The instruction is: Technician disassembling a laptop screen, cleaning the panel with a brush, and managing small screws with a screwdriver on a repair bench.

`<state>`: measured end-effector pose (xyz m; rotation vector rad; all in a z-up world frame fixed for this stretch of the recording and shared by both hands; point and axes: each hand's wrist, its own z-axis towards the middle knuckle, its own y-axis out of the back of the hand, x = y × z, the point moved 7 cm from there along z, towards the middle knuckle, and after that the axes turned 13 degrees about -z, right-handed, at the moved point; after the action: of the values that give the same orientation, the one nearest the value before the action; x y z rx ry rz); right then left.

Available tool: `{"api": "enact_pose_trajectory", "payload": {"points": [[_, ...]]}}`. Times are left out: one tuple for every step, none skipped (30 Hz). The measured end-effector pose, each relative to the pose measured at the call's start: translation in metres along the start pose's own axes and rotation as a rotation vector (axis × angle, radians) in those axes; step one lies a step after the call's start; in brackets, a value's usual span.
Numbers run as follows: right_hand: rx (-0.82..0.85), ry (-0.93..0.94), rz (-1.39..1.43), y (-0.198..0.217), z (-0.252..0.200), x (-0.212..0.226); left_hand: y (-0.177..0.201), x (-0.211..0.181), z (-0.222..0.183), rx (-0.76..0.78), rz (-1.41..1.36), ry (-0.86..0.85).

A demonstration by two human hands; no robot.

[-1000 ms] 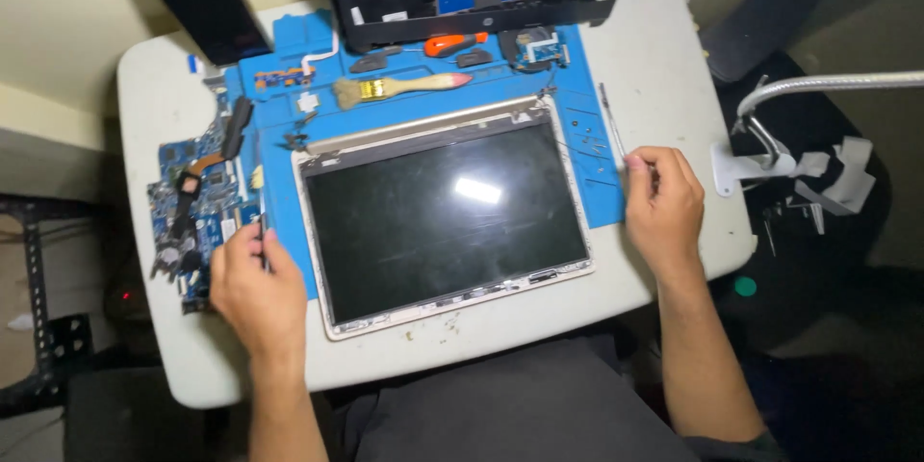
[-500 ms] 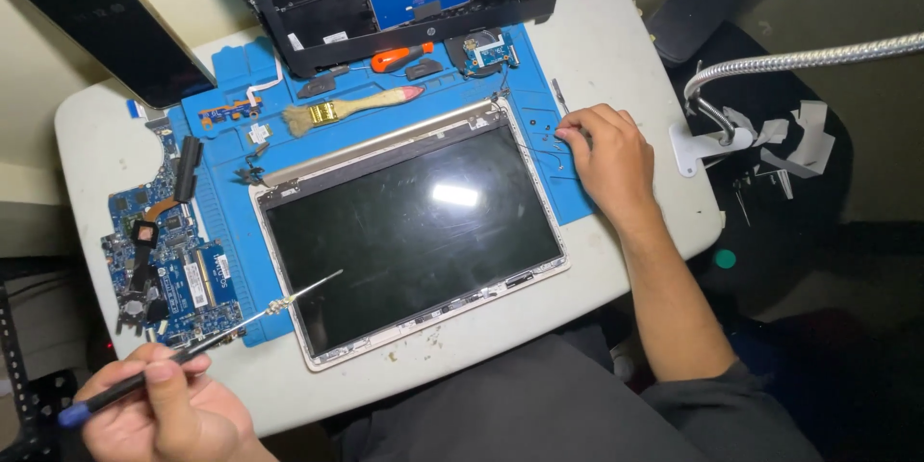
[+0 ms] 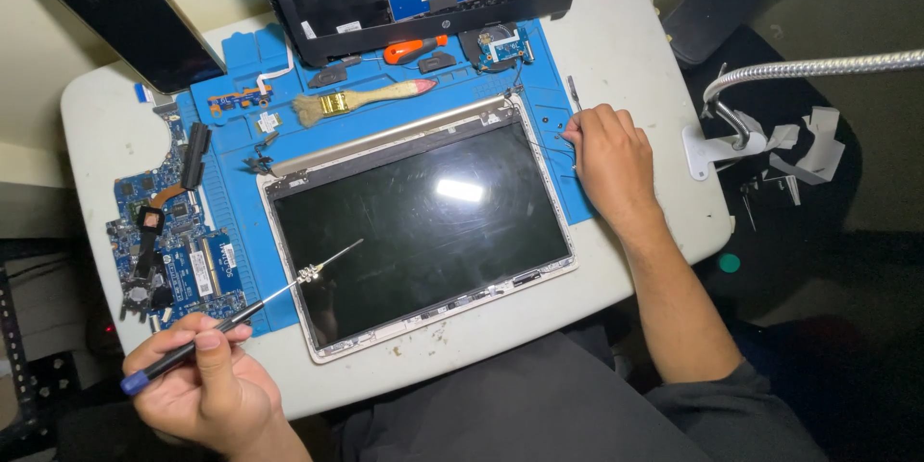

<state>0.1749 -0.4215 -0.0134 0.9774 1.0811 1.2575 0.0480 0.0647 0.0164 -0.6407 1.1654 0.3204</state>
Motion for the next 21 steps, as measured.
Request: {"api": "enact_pose_trajectory", "payload": {"points": [[0.001,0.001,0.000,0.002,0.000,0.000,-0.001,0.000,0.000,-0.001,0.001,0.001],[0.016,-0.004,0.026,0.003,0.000,0.000,-0.001,-0.001,0.000,-0.001,-0.004,0.000],[0.031,-0.008,0.053,0.004,0.001,0.000,-0.001,-0.002,0.000,-0.001,-0.009,-0.001],[0.030,-0.004,0.053,0.011,0.003,0.001,0.000,-0.001,0.000,-0.004,-0.008,-0.002],[0.039,-0.039,0.122,0.017,0.004,-0.001,0.002,0.001,0.000,-0.008,-0.028,0.007],[0.047,-0.074,0.192,0.022,0.005,-0.003,0.004,0.002,-0.001,-0.012,-0.047,0.015],[0.048,-0.070,0.194,0.025,0.007,-0.003,0.002,0.001,0.000,-0.016,-0.045,0.013],[0.008,-0.066,0.304,0.030,0.008,-0.004,0.000,-0.001,0.000,-0.011,-0.032,0.002],[-0.032,-0.063,0.415,0.035,0.009,-0.005,-0.003,-0.003,0.000,-0.005,-0.019,-0.008],[-0.032,-0.060,0.414,0.041,0.009,-0.003,-0.005,-0.003,0.000,-0.009,-0.020,-0.009],[-0.027,-0.123,0.518,0.045,0.009,-0.005,-0.008,-0.003,0.001,0.000,-0.039,-0.008],[-0.021,-0.185,0.624,0.048,0.009,-0.006,-0.009,-0.003,0.001,0.007,-0.057,-0.008],[-0.019,-0.179,0.624,0.053,0.008,-0.001,-0.013,-0.003,-0.001,0.001,-0.056,-0.009],[-0.046,-0.211,0.824,0.057,0.006,0.002,-0.018,-0.003,-0.002,0.011,-0.101,-0.004],[-0.071,-0.243,1.023,0.061,0.004,0.005,-0.023,-0.003,-0.004,0.022,-0.146,0.001],[-0.067,-0.236,1.026,0.064,-0.002,0.012,-0.032,-0.006,-0.006,0.015,-0.143,-0.002],[-0.099,-0.224,1.130,0.068,-0.008,0.017,-0.044,-0.008,-0.008,0.044,-0.197,0.016],[-0.132,-0.210,1.236,0.071,-0.013,0.023,-0.055,-0.010,-0.010,0.074,-0.251,0.032],[-0.129,-0.203,1.239,0.073,-0.019,0.034,-0.060,-0.013,-0.013,0.067,-0.248,0.026],[-0.121,-0.216,1.341,0.073,-0.024,0.044,-0.069,-0.013,-0.017,0.120,-0.317,0.065],[-0.113,-0.231,1.442,0.073,-0.031,0.053,-0.078,-0.013,-0.021,0.173,-0.386,0.104]]}}
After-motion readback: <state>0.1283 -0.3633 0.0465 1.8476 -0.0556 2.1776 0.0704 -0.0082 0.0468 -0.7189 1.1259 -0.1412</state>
